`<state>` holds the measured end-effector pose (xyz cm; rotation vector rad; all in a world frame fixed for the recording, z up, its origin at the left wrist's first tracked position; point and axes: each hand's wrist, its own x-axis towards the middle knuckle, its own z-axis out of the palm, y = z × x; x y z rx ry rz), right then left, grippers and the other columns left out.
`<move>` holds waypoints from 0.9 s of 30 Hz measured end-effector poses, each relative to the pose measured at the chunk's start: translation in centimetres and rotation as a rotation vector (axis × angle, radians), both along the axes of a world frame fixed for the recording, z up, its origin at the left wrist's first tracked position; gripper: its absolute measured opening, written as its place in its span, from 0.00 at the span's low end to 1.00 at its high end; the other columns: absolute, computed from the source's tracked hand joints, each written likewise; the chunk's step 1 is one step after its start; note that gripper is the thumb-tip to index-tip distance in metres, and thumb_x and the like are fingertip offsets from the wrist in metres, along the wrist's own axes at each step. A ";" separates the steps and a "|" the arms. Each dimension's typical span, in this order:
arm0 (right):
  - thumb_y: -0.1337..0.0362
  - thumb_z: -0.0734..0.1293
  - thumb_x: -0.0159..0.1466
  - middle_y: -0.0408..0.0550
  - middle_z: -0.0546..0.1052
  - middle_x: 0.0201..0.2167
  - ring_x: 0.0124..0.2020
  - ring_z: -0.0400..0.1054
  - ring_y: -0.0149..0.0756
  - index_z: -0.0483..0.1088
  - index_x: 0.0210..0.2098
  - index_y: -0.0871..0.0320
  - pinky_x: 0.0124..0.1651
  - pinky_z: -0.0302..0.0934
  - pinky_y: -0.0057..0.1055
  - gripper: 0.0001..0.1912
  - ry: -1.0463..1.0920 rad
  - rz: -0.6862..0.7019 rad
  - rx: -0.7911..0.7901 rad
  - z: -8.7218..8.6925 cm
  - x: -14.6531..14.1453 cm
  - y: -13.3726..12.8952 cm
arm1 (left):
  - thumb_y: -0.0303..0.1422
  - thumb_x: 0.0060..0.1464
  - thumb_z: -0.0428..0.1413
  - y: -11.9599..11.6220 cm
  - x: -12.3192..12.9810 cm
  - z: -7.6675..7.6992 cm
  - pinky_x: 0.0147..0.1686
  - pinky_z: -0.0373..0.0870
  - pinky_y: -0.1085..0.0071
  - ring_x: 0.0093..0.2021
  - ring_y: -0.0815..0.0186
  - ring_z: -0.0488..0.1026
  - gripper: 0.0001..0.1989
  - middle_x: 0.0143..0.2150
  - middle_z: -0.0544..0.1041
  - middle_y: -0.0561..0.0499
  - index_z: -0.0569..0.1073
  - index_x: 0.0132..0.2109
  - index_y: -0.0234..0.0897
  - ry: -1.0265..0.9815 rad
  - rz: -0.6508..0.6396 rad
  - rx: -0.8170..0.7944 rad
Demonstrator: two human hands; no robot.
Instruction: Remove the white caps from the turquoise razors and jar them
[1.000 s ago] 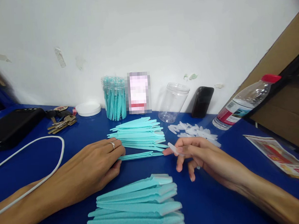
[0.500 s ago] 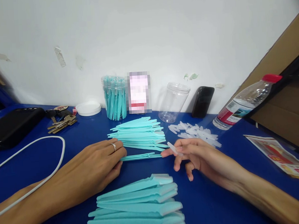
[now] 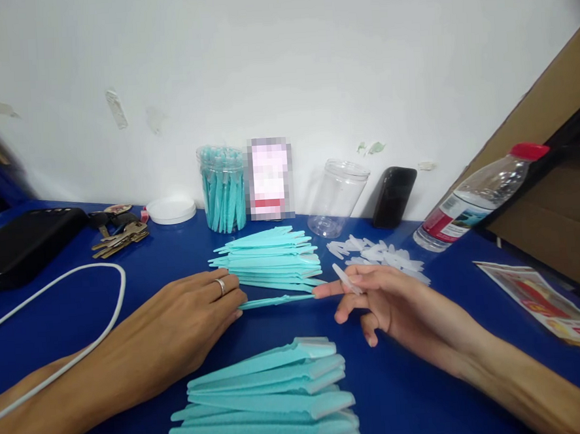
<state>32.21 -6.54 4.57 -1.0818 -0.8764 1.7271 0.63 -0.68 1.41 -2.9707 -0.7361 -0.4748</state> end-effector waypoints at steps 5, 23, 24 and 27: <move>0.62 0.76 0.67 0.58 0.86 0.47 0.36 0.82 0.38 0.79 0.35 0.60 0.26 0.75 0.23 0.07 -0.018 0.009 0.025 0.0 0.1 -0.1 | 0.28 0.77 0.45 0.0 0.0 -0.1 0.45 0.66 0.60 0.41 0.55 0.75 0.14 0.40 0.77 0.49 0.73 0.43 0.40 -0.013 0.036 -0.037; 0.62 0.82 0.56 0.45 0.80 0.29 0.25 0.66 0.28 0.75 0.29 0.58 0.23 0.64 0.20 0.14 -0.211 -0.092 0.108 -0.2 0.5 0.4 | 0.39 0.74 0.44 -0.6 1.0 0.5 0.36 0.58 0.65 0.31 0.63 0.68 0.18 0.31 0.71 0.56 0.68 0.34 0.41 -0.298 0.318 -0.481; 0.62 0.82 0.55 0.43 0.78 0.27 0.24 0.65 0.27 0.74 0.28 0.58 0.23 0.64 0.21 0.14 -0.229 -0.083 0.108 -0.1 0.6 0.4 | 0.39 0.74 0.44 -0.7 1.0 0.6 0.36 0.58 0.65 0.31 0.63 0.68 0.18 0.30 0.71 0.56 0.68 0.34 0.41 -0.311 0.320 -0.484; 0.65 0.81 0.53 0.38 0.72 0.23 0.23 0.61 0.28 0.72 0.29 0.55 0.22 0.58 0.23 0.13 -0.377 -0.040 0.157 -0.3 0.7 0.5 | 0.39 0.74 0.46 -0.9 1.1 0.8 0.35 0.58 0.66 0.30 0.63 0.68 0.18 0.30 0.71 0.56 0.68 0.34 0.41 -0.335 0.328 -0.488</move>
